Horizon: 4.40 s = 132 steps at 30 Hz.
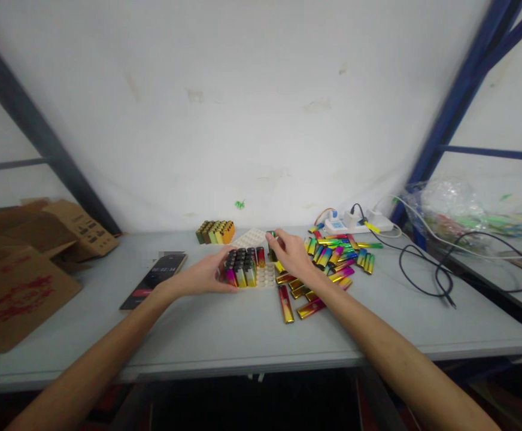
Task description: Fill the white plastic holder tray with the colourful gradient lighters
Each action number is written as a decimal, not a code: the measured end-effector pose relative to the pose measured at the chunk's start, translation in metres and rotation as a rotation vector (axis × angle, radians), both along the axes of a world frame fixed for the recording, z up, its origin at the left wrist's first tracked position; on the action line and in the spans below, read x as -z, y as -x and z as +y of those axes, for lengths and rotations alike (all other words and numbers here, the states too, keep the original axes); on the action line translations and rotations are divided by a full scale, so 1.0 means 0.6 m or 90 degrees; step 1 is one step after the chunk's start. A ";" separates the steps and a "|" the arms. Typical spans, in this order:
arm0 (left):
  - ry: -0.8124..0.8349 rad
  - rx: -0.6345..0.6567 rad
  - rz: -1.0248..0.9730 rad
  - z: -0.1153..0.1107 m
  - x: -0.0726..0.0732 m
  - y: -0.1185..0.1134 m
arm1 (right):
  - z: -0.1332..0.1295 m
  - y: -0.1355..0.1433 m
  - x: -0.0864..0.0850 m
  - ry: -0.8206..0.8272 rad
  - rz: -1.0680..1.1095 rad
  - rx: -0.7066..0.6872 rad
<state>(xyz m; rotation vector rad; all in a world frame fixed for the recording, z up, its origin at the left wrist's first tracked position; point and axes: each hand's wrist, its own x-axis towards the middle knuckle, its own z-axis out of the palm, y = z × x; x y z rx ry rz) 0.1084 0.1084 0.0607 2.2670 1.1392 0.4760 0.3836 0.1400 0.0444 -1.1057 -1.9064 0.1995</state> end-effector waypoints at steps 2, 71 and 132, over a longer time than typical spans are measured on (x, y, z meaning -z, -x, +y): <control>0.016 -0.007 0.008 0.000 0.000 0.000 | -0.006 -0.001 -0.003 0.025 0.004 0.005; 0.011 -0.022 0.024 0.002 0.004 0.004 | 0.109 -0.173 0.004 0.101 -0.417 0.152; 0.030 -0.034 0.036 -0.002 -0.003 -0.002 | 0.114 -0.125 0.018 0.078 0.137 -0.022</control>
